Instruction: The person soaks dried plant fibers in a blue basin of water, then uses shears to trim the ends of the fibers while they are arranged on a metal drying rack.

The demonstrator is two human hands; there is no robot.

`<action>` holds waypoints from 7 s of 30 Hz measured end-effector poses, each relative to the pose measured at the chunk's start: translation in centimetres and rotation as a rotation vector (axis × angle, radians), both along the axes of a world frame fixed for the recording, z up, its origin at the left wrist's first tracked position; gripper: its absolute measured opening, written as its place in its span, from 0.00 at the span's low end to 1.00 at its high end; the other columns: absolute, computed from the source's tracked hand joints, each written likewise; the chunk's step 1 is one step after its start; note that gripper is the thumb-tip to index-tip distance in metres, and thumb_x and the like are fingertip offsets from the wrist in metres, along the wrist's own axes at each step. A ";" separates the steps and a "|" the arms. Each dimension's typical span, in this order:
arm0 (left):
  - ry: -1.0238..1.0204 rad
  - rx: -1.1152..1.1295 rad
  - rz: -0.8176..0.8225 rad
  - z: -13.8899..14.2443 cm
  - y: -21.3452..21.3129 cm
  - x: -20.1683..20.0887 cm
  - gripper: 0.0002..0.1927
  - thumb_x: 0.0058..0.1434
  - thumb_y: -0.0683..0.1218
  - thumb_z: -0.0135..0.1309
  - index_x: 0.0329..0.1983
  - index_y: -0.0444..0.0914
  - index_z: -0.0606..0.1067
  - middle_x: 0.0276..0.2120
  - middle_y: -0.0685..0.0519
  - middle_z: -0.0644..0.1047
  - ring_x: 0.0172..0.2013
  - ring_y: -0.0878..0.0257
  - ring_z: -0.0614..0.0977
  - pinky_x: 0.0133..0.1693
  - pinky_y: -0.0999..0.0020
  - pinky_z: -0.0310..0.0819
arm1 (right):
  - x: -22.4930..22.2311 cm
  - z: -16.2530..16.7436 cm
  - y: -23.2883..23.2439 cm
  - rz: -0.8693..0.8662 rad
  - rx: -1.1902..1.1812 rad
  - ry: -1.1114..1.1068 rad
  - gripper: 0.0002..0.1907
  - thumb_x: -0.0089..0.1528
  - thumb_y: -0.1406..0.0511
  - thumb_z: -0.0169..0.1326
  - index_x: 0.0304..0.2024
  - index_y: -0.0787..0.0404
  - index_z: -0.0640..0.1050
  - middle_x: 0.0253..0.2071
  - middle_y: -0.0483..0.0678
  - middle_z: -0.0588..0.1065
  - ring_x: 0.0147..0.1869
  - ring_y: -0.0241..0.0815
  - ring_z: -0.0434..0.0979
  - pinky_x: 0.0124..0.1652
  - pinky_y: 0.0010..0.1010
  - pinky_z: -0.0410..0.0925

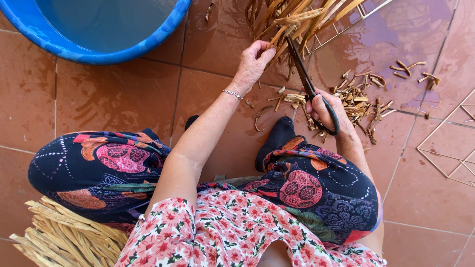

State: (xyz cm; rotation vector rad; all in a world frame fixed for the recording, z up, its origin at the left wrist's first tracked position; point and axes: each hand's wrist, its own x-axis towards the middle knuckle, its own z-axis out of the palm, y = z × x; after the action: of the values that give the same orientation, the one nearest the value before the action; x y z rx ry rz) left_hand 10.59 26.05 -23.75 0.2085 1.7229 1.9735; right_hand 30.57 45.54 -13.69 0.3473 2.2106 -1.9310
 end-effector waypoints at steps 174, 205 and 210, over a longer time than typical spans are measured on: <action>-0.089 0.189 0.127 1.6 3.7 -4.4 0.20 0.65 0.48 0.60 0.56 0.31 0.77 0.47 0.52 0.81 0.48 0.66 0.79 0.55 0.69 0.72 | 0.5 0.0 -1.3 -0.121 0.118 0.048 0.25 0.72 0.52 0.47 0.57 0.68 0.76 0.22 0.36 0.67 0.24 0.25 0.62 0.25 0.19 0.58; 0.703 -0.277 0.133 7.0 0.0 0.4 0.07 0.58 0.43 0.66 0.39 0.39 0.83 0.31 0.55 0.83 0.34 0.62 0.79 0.39 0.68 0.75 | -2.3 0.3 -1.4 -0.046 0.214 0.021 0.22 0.73 0.54 0.46 0.54 0.65 0.78 0.24 0.39 0.68 0.28 0.29 0.65 0.29 0.24 0.62; 0.647 -0.268 0.142 6.8 -0.1 0.3 0.05 0.59 0.43 0.65 0.39 0.40 0.83 0.32 0.55 0.82 0.35 0.64 0.80 0.39 0.69 0.76 | -2.1 -0.5 -2.1 -0.023 0.377 0.051 0.23 0.73 0.51 0.46 0.47 0.64 0.79 0.23 0.42 0.70 0.26 0.33 0.71 0.29 0.27 0.66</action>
State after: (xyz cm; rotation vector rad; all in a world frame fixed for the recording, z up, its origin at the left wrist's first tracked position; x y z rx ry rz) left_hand 10.88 25.96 -16.93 0.7070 2.4404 1.8587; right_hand 28.47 43.49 -14.20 0.3803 2.6128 -1.5391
